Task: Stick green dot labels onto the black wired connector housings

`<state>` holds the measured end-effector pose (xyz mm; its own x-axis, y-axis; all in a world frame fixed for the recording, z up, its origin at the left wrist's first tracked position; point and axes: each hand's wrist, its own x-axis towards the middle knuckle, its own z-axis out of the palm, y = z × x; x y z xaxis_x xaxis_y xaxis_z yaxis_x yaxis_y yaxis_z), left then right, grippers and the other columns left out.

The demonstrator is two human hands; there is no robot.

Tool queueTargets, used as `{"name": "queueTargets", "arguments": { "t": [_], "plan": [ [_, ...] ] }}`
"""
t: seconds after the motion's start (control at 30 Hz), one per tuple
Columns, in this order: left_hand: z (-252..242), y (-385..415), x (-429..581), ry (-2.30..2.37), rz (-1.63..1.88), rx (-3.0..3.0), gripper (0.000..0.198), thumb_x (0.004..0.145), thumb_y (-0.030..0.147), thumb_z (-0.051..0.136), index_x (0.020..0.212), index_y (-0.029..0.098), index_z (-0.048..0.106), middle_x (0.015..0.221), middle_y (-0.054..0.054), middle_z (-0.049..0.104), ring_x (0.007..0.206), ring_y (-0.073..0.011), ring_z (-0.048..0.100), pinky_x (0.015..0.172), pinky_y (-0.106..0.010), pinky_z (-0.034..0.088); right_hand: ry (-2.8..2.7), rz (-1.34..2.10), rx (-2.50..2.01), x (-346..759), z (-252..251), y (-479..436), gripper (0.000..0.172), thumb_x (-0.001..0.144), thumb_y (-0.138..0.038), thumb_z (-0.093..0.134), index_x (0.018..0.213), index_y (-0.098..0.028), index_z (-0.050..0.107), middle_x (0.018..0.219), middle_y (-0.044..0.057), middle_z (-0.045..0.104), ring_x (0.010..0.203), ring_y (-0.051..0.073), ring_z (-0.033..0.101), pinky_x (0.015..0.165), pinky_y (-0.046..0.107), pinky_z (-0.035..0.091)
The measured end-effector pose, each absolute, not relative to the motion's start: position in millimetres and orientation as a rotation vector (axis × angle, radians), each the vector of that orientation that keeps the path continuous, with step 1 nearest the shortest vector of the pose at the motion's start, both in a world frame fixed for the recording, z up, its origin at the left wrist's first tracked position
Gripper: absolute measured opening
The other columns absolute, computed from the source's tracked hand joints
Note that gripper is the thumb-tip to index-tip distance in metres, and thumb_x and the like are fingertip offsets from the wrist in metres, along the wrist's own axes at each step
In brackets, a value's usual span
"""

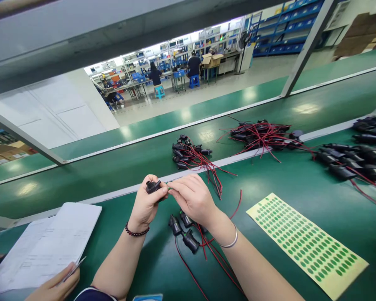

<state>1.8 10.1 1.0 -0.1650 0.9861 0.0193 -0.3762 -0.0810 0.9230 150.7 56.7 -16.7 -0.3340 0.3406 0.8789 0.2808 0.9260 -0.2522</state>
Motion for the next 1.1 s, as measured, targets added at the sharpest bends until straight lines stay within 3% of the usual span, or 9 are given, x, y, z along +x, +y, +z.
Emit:
{"name": "queueTargets", "arguments": {
  "t": [0.33, 0.73, 0.93, 1.1],
  "plan": [
    [2.2, 10.3, 5.2, 1.006, 1.523, 0.806, 0.047, 0.059, 0.027, 0.084, 0.079, 0.021, 0.041, 0.062, 0.008, 0.061, 0.054, -0.0069, 0.055, 0.057, -0.021, 0.042, -1.897, 0.057, -0.47, 148.4, -15.4, 54.0, 0.009, 0.089, -0.014, 0.061, 0.093, -0.021, 0.064, 0.081, 0.004, 0.074, 0.072, 0.017, 0.066, 0.07, 0.034, 0.051],
    [0.4, 12.3, 8.1, 1.03, 1.547, 0.796, 0.045, 0.06, 0.025, 0.082, 0.079, 0.021, 0.041, 0.059, 0.009, 0.06, 0.052, -0.0063, 0.054, 0.057, -0.02, 0.041, -1.939, -0.144, -0.429, 151.9, -20.9, 60.0, 0.02, 0.086, -0.009, 0.062, 0.101, -0.022, 0.065, 0.084, 0.003, 0.077, 0.07, 0.016, 0.068, 0.072, 0.035, 0.048],
    [-0.6, 12.8, 1.6, 0.981, 1.429, 0.846, 0.048, 0.06, 0.026, 0.084, 0.081, 0.021, 0.041, 0.076, 0.002, 0.071, 0.052, -0.0071, 0.057, 0.057, -0.022, 0.043, -1.914, -0.126, -0.483, 154.6, -15.3, 61.4, 0.016, 0.083, -0.008, 0.063, 0.092, -0.021, 0.06, 0.077, 0.002, 0.073, 0.067, 0.016, 0.065, 0.069, 0.033, 0.047],
    [-5.0, 13.0, 7.8, 1.017, 1.412, 0.955, 0.044, 0.063, 0.027, 0.082, 0.08, 0.02, 0.042, 0.086, -0.003, 0.073, 0.056, -0.008, 0.058, 0.063, -0.026, 0.047, -1.739, 0.009, -0.593, 163.1, -23.8, 67.5, 0.013, 0.09, -0.012, 0.046, 0.084, -0.022, 0.051, 0.07, 0.003, 0.059, 0.064, 0.017, 0.057, 0.06, 0.033, 0.047]
  ]
}}
